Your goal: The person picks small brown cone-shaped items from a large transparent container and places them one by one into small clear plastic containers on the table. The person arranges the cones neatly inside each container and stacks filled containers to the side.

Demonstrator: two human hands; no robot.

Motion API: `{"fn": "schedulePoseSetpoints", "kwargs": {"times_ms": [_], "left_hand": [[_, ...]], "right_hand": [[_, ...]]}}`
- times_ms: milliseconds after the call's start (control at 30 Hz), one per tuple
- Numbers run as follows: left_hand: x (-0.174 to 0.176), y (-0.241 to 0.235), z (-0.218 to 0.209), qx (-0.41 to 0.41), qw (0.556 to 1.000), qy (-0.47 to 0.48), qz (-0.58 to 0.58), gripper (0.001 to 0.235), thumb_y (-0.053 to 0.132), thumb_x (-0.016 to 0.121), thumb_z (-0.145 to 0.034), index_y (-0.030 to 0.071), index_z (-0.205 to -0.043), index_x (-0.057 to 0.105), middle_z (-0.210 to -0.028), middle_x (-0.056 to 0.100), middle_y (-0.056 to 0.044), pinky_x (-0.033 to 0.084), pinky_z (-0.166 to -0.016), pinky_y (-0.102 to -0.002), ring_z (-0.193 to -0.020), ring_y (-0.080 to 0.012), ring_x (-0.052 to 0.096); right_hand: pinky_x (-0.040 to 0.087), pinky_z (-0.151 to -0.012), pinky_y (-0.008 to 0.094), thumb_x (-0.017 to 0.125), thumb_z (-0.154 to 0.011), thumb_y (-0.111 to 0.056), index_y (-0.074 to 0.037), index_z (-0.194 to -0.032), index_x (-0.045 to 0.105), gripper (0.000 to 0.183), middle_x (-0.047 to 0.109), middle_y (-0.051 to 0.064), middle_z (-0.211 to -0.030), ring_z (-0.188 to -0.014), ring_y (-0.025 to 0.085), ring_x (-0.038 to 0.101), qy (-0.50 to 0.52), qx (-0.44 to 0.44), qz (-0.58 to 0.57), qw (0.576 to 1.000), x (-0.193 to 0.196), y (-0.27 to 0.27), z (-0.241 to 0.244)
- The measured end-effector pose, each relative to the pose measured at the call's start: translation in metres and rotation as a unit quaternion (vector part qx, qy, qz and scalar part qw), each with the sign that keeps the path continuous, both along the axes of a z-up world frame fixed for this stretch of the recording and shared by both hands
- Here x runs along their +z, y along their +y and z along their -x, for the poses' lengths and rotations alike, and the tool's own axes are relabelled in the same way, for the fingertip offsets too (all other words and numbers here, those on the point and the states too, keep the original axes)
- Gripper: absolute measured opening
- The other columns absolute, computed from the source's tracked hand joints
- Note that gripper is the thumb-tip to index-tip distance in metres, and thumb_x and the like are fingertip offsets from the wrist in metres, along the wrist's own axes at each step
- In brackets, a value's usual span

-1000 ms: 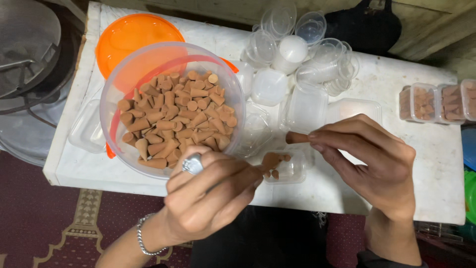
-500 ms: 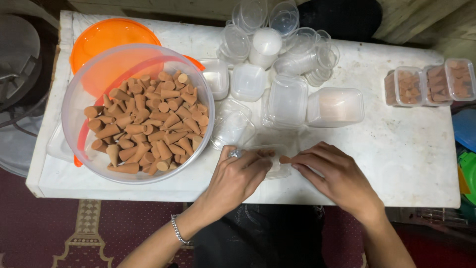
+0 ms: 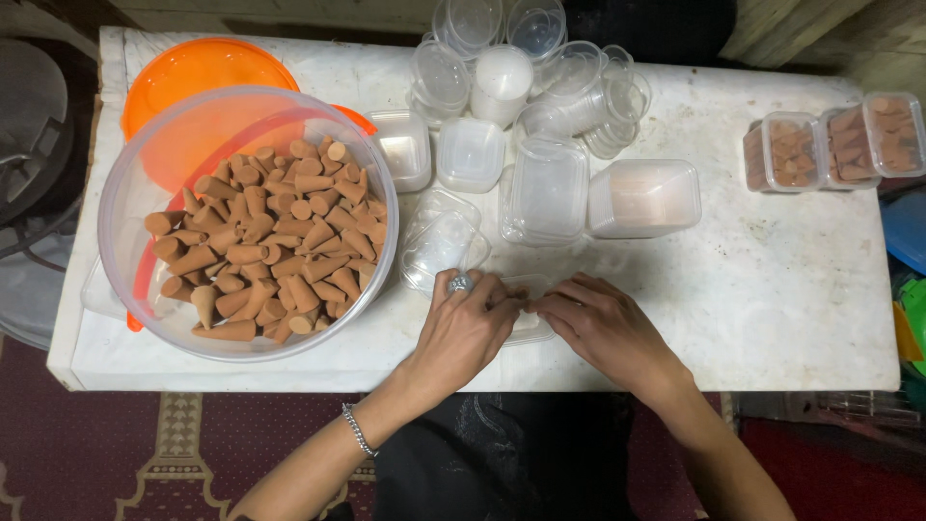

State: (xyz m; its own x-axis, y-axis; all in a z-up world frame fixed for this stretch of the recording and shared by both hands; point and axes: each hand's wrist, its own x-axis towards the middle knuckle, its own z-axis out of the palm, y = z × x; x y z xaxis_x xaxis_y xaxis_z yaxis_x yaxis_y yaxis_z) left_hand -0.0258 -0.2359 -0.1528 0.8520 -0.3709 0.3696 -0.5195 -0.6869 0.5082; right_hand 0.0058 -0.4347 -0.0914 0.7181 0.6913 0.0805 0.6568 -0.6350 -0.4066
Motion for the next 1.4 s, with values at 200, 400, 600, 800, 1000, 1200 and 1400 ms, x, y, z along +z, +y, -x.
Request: {"fn": "schedulePoseSetpoints", "kwargs": {"times_ms": [200,400,600,800,1000,1200,1400], "left_hand": [[0.001,-0.001,0.003,0.004,1.0,-0.005,-0.029,0.017,0.012,0.059,-0.097,0.009,-0.09,0.074,-0.082,0.058,-0.007,0.036,-0.09,-0.047,-0.084,-0.0243,0.06],[0.003,-0.002,0.005,0.008,0.999,0.003,-0.033,0.019,0.017,0.059,-0.098,0.009,-0.093,0.075,-0.085,0.061,-0.007,0.035,-0.093,-0.049,-0.088,-0.0235,0.06],[0.004,0.001,0.007,0.02,0.999,0.026,-0.029,0.017,0.018,0.06,-0.097,0.01,-0.094,0.075,-0.085,0.061,-0.007,0.034,-0.096,-0.051,-0.085,-0.0235,0.062],[0.016,0.006,0.009,0.02,0.999,0.036,-0.035,0.016,0.02,0.062,-0.097,0.009,-0.096,0.074,-0.086,0.062,-0.007,0.033,-0.096,-0.053,-0.089,-0.0248,0.062],[0.026,0.017,0.018,0.053,0.996,0.071,0.011,0.027,0.029,0.069,-0.093,0.009,-0.111,0.072,-0.102,0.063,-0.009,0.037,-0.094,-0.05,-0.102,-0.0269,0.061],[0.032,0.022,0.033,0.076,0.976,0.196,0.058,0.072,0.035,0.079,-0.084,-0.003,-0.139,0.054,-0.133,0.05,-0.028,0.042,-0.094,-0.059,-0.121,-0.0436,0.051],[0.027,0.021,0.034,0.08,0.97,0.224,0.057,0.07,0.034,0.079,-0.084,-0.004,-0.138,0.056,-0.131,0.052,-0.023,0.046,-0.087,-0.049,-0.116,-0.0372,0.054]], "right_hand": [[0.054,-0.067,0.034,0.062,-0.093,-0.003,-0.009,-0.089,0.069,0.011,0.066,0.003,-0.082,-0.08,0.022,0.067,0.011,0.015,0.019,1.0,-0.011,0.001,0.0],[0.053,-0.069,0.033,0.059,-0.095,-0.005,-0.011,-0.09,0.068,0.012,0.066,0.002,-0.085,-0.082,0.021,0.066,0.021,0.024,0.029,0.999,-0.015,0.004,0.002],[0.053,-0.068,0.034,0.059,-0.095,-0.003,-0.009,-0.087,0.067,0.013,0.067,0.004,-0.086,-0.081,0.022,0.066,0.02,0.029,0.006,0.999,-0.011,0.006,0.001],[0.054,-0.069,0.035,0.061,-0.095,-0.004,-0.009,-0.087,0.066,0.011,0.067,0.004,-0.088,-0.082,0.022,0.066,0.023,0.008,-0.01,1.0,-0.002,0.004,0.002],[0.055,-0.072,0.036,0.063,-0.094,-0.008,-0.011,-0.093,0.069,0.007,0.067,0.004,-0.088,-0.084,0.023,0.067,0.034,-0.02,-0.022,0.999,-0.009,-0.005,-0.001],[0.055,-0.073,0.036,0.07,-0.092,-0.017,-0.012,-0.096,0.071,0.006,0.066,0.003,-0.086,-0.083,0.022,0.066,0.041,-0.026,-0.034,0.998,-0.011,-0.003,0.002],[0.052,-0.066,0.035,0.068,-0.094,-0.02,-0.018,-0.096,0.071,0.004,0.062,-0.001,-0.081,-0.077,0.019,0.063,0.007,-0.03,-0.001,1.0,-0.029,-0.001,0.006]]}}
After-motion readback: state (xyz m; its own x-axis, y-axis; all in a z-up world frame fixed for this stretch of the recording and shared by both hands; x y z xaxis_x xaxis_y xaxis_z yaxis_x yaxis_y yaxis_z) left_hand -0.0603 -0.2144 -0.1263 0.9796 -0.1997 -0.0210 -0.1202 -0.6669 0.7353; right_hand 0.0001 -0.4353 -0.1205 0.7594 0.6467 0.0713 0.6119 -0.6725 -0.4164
